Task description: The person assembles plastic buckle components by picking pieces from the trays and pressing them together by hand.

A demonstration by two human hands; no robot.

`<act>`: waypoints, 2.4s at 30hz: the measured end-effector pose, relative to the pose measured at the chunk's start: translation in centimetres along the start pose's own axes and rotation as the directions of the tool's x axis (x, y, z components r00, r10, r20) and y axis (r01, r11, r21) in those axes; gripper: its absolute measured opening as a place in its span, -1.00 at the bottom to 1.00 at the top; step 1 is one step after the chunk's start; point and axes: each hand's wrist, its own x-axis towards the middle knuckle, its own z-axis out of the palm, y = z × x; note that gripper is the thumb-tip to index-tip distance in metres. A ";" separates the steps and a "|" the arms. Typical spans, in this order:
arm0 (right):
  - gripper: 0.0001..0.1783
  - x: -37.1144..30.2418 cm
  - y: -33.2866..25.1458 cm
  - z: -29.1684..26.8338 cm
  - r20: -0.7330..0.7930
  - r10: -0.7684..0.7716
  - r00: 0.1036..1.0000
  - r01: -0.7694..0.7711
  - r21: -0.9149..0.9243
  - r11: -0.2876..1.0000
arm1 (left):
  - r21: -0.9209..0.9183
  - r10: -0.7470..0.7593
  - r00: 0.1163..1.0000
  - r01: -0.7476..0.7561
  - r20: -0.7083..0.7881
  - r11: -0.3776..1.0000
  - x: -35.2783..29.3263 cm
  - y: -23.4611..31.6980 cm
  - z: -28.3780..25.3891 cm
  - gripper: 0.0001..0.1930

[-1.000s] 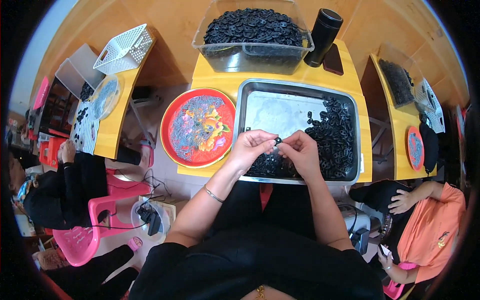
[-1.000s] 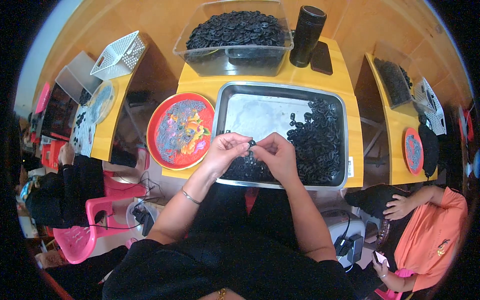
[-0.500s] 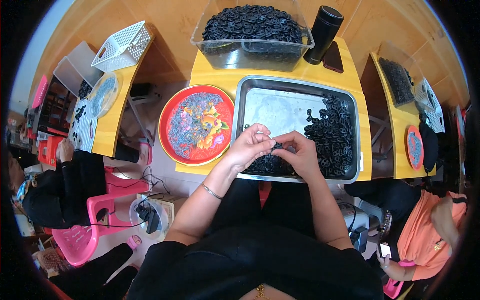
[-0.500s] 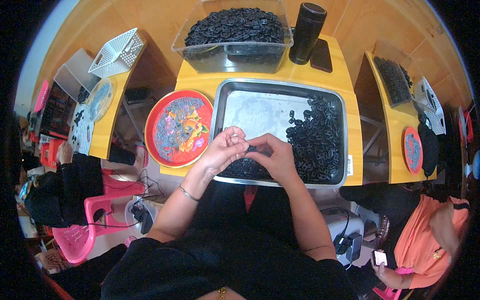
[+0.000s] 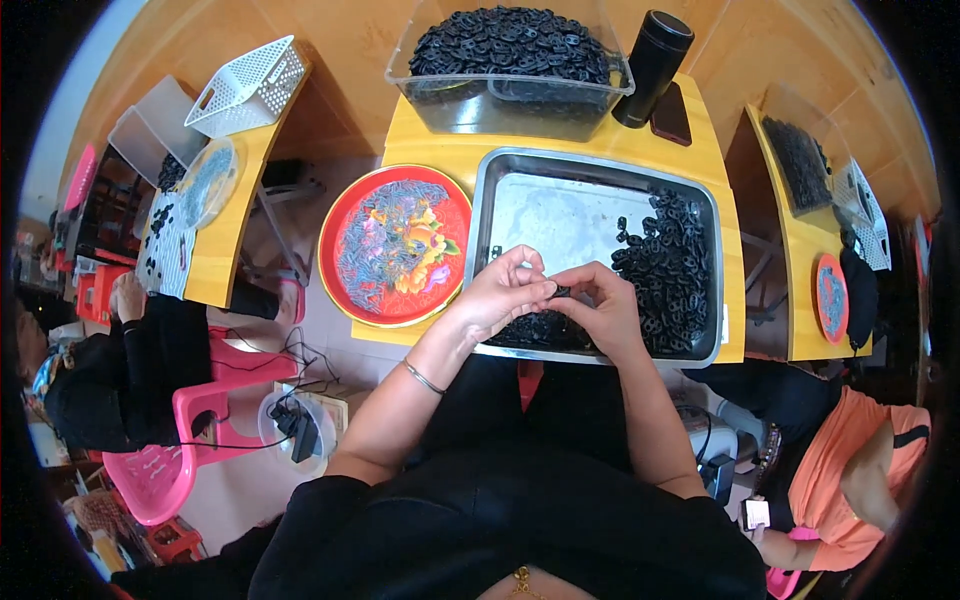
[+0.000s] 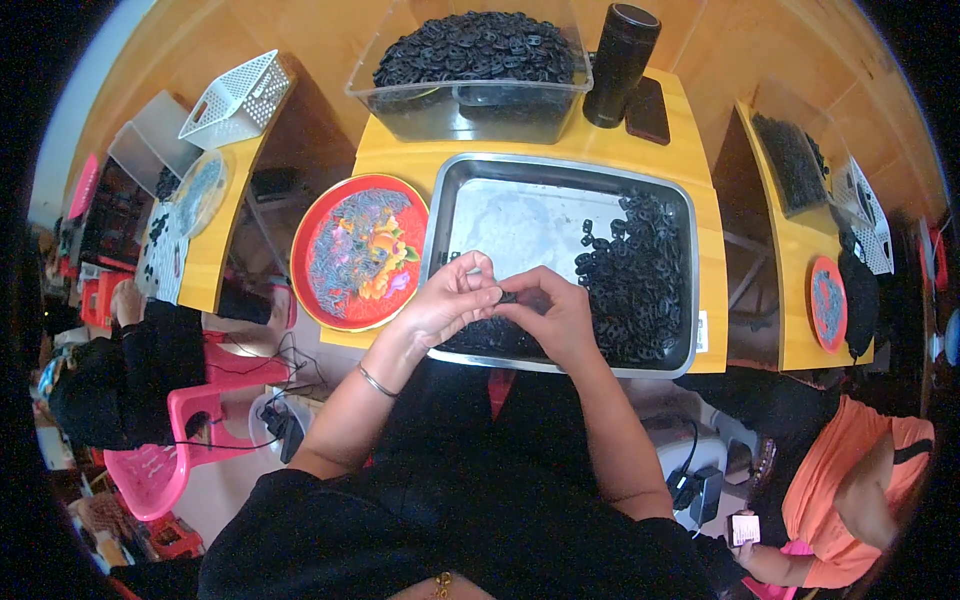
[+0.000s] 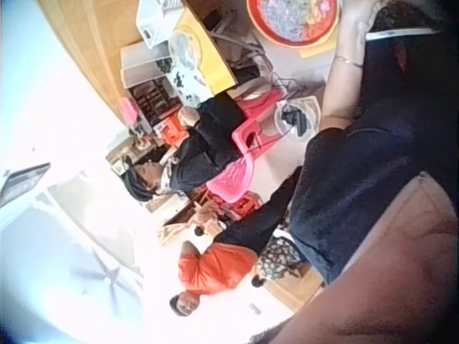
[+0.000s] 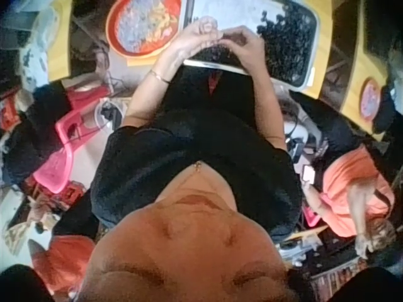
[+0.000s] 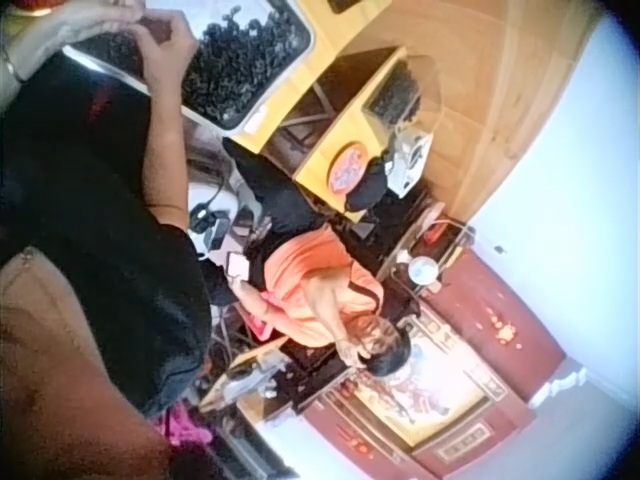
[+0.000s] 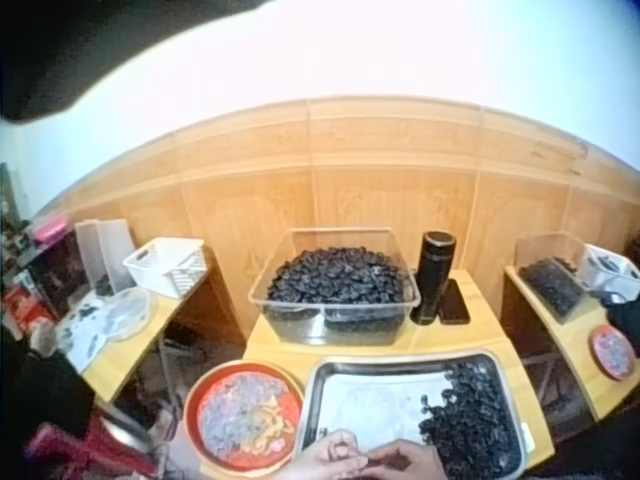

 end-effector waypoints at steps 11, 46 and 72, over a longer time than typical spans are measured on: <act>-0.68 0.3 -0.6 0.5 -0.112 -0.088 0.990 0.068 -0.171 0.983 | 0.575 0.693 0.719 -0.586 0.045 0.571 6.2 13.5 1.0 -0.88; -0.74 7.0 0.0 4.2 0.210 -0.095 0.973 0.215 -0.678 0.703 | 0.888 0.532 0.816 0.053 0.225 -0.456 -4.4 6.2 -5.0 -0.89; -0.84 1.1 -0.6 0.1 -0.080 -0.014 0.997 0.001 -0.160 0.987 | 0.436 0.369 0.923 -0.291 -0.104 0.851 0.2 0.0 0.4 -0.91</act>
